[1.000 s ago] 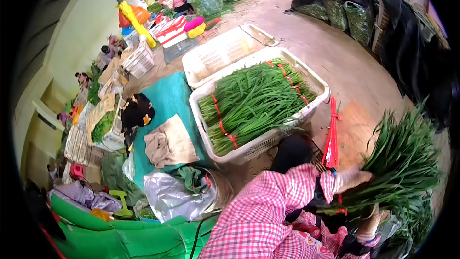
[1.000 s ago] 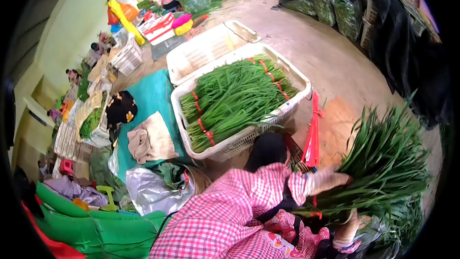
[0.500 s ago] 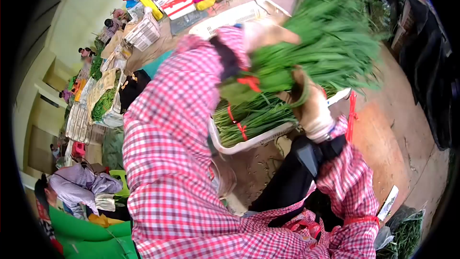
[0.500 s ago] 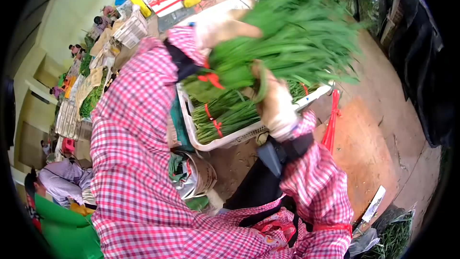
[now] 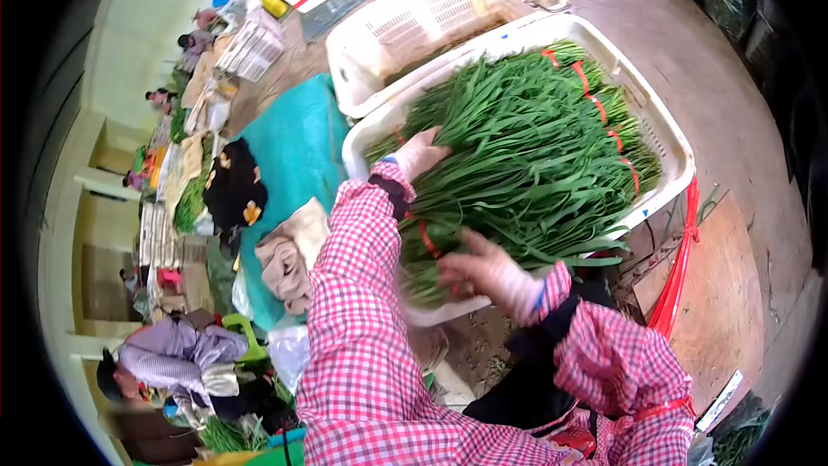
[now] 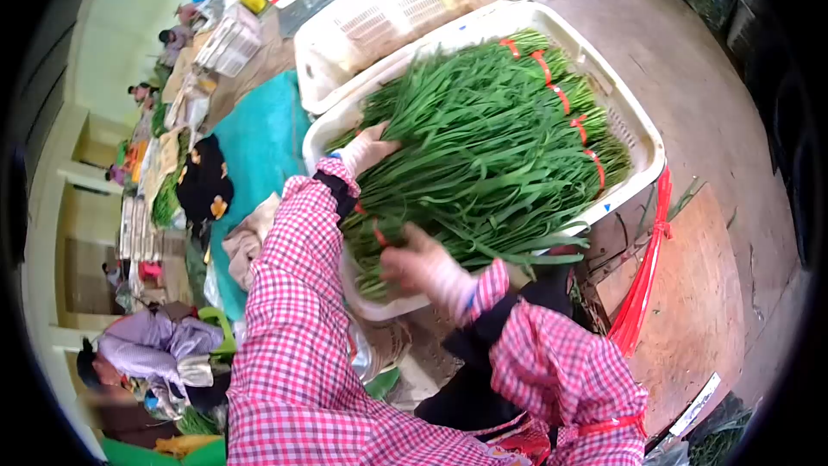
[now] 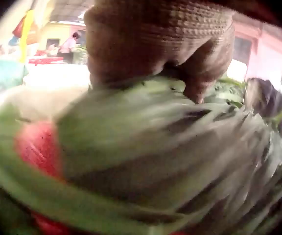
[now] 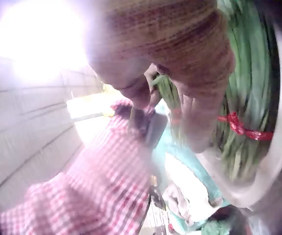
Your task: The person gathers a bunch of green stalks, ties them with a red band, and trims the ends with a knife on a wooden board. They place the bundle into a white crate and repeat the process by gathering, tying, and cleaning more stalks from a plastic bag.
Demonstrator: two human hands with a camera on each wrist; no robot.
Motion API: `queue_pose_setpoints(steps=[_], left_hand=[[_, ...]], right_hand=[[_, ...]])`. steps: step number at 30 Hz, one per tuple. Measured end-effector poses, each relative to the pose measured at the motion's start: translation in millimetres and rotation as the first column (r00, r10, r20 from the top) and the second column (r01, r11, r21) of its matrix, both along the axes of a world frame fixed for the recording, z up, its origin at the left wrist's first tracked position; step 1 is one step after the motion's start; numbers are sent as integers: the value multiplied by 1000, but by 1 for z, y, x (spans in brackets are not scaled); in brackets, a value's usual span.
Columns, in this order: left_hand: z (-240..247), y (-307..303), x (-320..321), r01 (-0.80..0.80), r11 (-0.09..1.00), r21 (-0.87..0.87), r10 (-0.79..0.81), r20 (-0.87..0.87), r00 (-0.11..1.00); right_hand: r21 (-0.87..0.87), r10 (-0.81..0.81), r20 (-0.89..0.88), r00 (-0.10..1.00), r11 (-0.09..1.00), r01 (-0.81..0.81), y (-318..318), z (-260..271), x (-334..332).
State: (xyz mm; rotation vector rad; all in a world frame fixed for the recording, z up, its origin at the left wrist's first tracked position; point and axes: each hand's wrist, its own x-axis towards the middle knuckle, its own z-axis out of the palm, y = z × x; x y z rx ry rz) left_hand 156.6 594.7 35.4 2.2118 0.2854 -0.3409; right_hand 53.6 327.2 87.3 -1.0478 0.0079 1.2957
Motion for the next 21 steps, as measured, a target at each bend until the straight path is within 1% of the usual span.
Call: queue_pose_setpoints(steps=[1, 2, 3, 4, 5, 7, 8, 9, 10, 11, 13, 14, 15, 16, 17, 18, 21], left_hand=[[-27, 12, 6, 9, 1000, 6, -10, 5, 1000], [-40, 18, 9, -33, 985, -172, 28, -31, 999], [-37, 16, 10, -29, 985, -172, 28, -10, 1000], [-38, 20, 11, -9, 994, -105, 10, 8, 1000], [-40, 23, 11, 7, 999, -34, -6, 24, 1000], [5, -1, 2, -69, 995, -76, 67, -27, 997], [7, 2, 4, -159, 982, -101, 149, -98, 984], [36, -15, -3, -144, 987, -65, 144, -11, 990], [28, -5, -3, -183, 949, -257, 195, 20, 981], [19, 3, -3, -208, 873, -441, 248, 35, 968], [32, -29, -11, -173, 925, -338, 230, 136, 964], [22, -34, -16, -94, 988, -125, 115, 176, 978], [19, -50, -19, -31, 952, 304, -45, 240, 970], [14, -69, -22, -48, 843, 535, -86, 223, 971], [9, -84, -25, -62, 677, 733, -124, 197, 973], [-8, -88, -25, -106, 588, 802, -141, 231, 963], [-49, -66, 7, -149, 658, 739, 17, 182, 983]], right_hand=[[15, 56, 10, 998, 998, -56, -11, 6, -4], [61, 109, 65, 992, 992, -113, -22, 13, -5], [105, 154, 127, 980, 980, -167, -32, 22, -1], [105, 163, 120, 979, 979, -176, -43, 40, 1], [133, 176, 103, 979, 973, -189, -49, 34, -4], [197, 128, 89, 988, 970, -143, -64, 37, -8], [220, 78, 160, 984, 969, -113, -71, 35, -11], [258, 63, 79, 995, 963, -81, -81, 37, -13], [285, 28, 89, 996, 957, -52, -88, 35, -15], [313, -7, 95, 995, 949, -23, -95, 33, -18], [274, -33, 94, 995, 962, 6, -111, 35, -23], [253, -40, 94, 995, 967, 15, -117, 34, -25], [239, -43, 121, 992, 971, 14, -122, 32, -29], [225, -44, 144, 989, 974, 10, -126, 30, -33], [212, -42, 166, 985, 977, 6, -129, 27, -35], [229, -62, 266, 962, 973, 0, -131, 28, -36], [285, -121, 226, 966, 957, 53, -130, 18, -42]])
